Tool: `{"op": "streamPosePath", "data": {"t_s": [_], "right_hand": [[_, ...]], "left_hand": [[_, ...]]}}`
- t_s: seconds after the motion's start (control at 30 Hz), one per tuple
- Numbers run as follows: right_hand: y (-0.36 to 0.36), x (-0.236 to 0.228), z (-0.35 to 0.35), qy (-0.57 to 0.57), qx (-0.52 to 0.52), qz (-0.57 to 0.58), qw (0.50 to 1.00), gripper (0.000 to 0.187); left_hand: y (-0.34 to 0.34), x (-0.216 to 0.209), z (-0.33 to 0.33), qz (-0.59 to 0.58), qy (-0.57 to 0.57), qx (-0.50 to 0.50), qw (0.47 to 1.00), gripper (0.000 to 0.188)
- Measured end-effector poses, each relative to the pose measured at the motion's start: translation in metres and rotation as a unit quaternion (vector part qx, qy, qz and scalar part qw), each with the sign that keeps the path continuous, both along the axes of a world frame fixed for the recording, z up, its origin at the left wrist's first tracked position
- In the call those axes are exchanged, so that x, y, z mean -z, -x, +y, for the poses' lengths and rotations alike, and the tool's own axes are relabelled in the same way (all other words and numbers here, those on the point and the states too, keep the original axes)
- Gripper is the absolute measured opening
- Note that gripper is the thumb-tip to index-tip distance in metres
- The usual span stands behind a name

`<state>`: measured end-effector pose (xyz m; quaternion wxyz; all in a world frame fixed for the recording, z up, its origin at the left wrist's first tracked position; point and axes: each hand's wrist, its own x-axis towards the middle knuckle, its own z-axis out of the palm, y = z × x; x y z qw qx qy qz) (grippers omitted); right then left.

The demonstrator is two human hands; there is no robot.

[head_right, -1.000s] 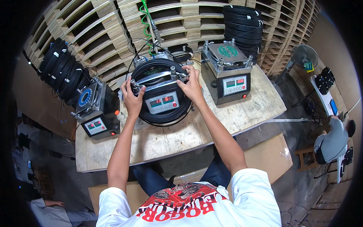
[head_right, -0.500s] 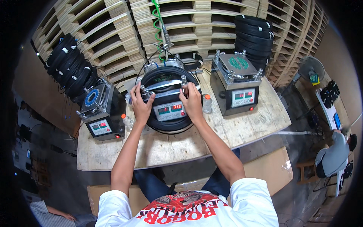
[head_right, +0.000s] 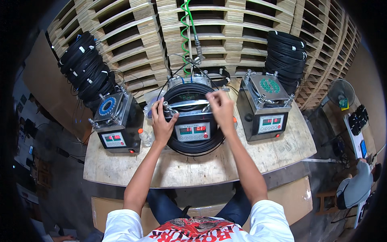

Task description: Operating a circular polishing or grinding machine to process black cable coils.

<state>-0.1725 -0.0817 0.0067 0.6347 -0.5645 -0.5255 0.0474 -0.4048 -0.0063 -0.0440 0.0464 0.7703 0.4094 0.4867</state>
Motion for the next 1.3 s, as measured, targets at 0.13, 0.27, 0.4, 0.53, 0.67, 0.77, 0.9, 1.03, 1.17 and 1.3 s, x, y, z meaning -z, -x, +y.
{"op": "streamPosePath", "data": {"t_s": [0.13, 0.27, 0.4, 0.53, 0.67, 0.77, 0.9, 1.03, 1.17, 1.3], "right_hand": [[-0.064, -0.033, 0.071, -0.059, 0.018, -0.031, 0.998, 0.015], [-0.107, -0.041, 0.149, 0.164, -0.263, -0.090, 0.947, 0.016], [-0.085, -0.039, 0.185, 0.324, -0.375, -0.111, 0.861, 0.030], [-0.079, -0.031, 0.201, 0.295, -0.347, -0.246, 0.856, 0.025], [-0.076, -0.021, 0.208, 0.275, -0.342, -0.237, 0.867, 0.022], [-0.074, -0.017, 0.198, 0.188, -0.332, -0.258, 0.888, 0.022], [-0.065, -0.028, 0.188, 0.129, -0.318, -0.297, 0.891, 0.023], [-0.056, -0.047, 0.179, 0.206, -0.356, -0.132, 0.902, 0.018], [-0.070, -0.056, 0.178, 0.246, -0.332, -0.152, 0.898, 0.019], [-0.096, -0.039, 0.164, 0.187, -0.271, -0.054, 0.943, 0.015]], "left_hand": [[0.003, -0.002, 0.001, -0.002, -0.011, -0.005, 1.000, 0.084], [-0.008, 0.001, 0.004, 0.017, -0.016, 0.000, 1.000, 0.086], [0.000, -0.001, 0.001, 0.022, -0.007, -0.001, 1.000, 0.085], [-0.001, 0.000, 0.002, 0.027, -0.012, -0.011, 1.000, 0.084], [-0.003, 0.001, 0.003, 0.019, -0.001, -0.010, 1.000, 0.086], [-0.002, 0.002, 0.003, 0.021, 0.000, -0.009, 1.000, 0.086], [-0.002, 0.001, 0.004, 0.016, -0.006, -0.006, 1.000, 0.085], [0.000, 0.001, 0.003, 0.027, -0.017, -0.022, 0.999, 0.086], [0.000, -0.002, 0.001, 0.026, -0.016, -0.017, 0.999, 0.085], [0.006, -0.010, 0.009, 0.018, -0.067, 0.002, 0.998, 0.064]]}}
